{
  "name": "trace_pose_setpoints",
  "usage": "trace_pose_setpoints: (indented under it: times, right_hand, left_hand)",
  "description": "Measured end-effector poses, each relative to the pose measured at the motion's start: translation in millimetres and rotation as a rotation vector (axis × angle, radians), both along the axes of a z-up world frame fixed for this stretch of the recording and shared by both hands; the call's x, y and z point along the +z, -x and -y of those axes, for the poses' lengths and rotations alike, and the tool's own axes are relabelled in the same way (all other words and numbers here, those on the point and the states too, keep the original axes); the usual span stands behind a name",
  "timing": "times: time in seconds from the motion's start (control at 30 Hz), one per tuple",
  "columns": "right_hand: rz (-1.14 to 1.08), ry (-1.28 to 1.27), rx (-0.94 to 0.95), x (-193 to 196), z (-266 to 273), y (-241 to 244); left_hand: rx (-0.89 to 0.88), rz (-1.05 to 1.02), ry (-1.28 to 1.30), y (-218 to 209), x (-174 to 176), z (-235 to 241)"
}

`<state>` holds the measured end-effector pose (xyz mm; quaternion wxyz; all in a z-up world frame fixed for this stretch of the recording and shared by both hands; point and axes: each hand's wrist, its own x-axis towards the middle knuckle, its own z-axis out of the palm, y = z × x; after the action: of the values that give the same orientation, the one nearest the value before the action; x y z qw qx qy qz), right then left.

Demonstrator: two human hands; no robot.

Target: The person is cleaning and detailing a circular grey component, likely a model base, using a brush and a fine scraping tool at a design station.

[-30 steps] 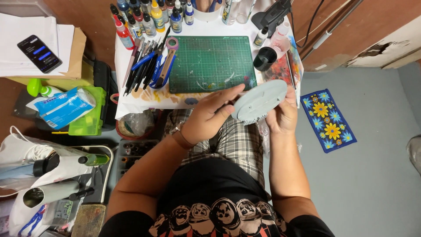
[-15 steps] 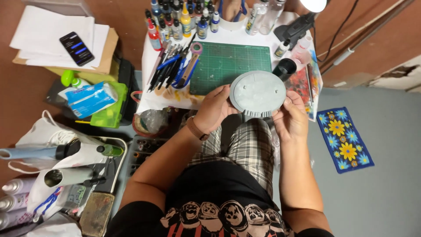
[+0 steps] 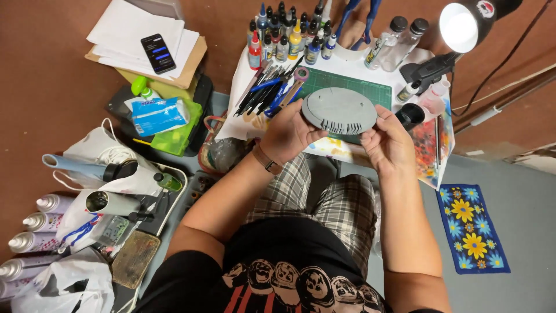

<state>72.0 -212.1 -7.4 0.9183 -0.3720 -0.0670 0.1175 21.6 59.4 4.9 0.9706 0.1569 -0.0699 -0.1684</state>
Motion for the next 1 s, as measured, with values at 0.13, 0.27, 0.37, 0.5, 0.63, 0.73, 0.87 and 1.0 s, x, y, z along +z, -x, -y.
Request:
trace_pose_setpoints:
  times: [0.13, 0.27, 0.37, 0.5, 0.63, 0.73, 0.87, 1.0]
  right_hand:
    - [-0.065, 0.021, 0.021, 13.6, -9.9, 4.7]
    - [-0.107, 0.005, 0.022, 23.9, -10.0, 11.0]
    - [-0.121, 0.001, 0.015, 22.2, -4.6, 9.6]
    - [-0.144, -0.008, 0.019, 16.7, 2.5, 9.1]
    - [-0.161, -0.035, 0.007, 8.8, 7.8, 9.3]
    - [-0.162, -0.05, 0.004, 7.6, 8.1, 12.3]
    - [-0.165, -0.056, 0.005, 9.3, 7.2, 14.1]
    - [-0.166, -0.051, 0.006, 11.7, 5.7, 16.2]
  left_hand:
    - [-0.01, -0.042, -0.046, 8.9, 17.6, -9.4]
    - [-0.003, -0.064, -0.075, 13.5, 29.7, -7.9]
    - [0.004, -0.097, -0.05, 11.9, 29.5, -3.1]
    - [0.005, -0.141, -0.033, 13.7, 31.9, 3.3]
    - [0.007, -0.179, -0.018, 14.9, 36.8, 7.3]
    - [0.009, -0.18, -0.018, 17.0, 38.6, 8.1]
    - [0.026, -0.19, -0.023, 17.1, 38.4, 10.4]
    - [0.028, -0.18, -0.036, 16.0, 35.5, 9.6]
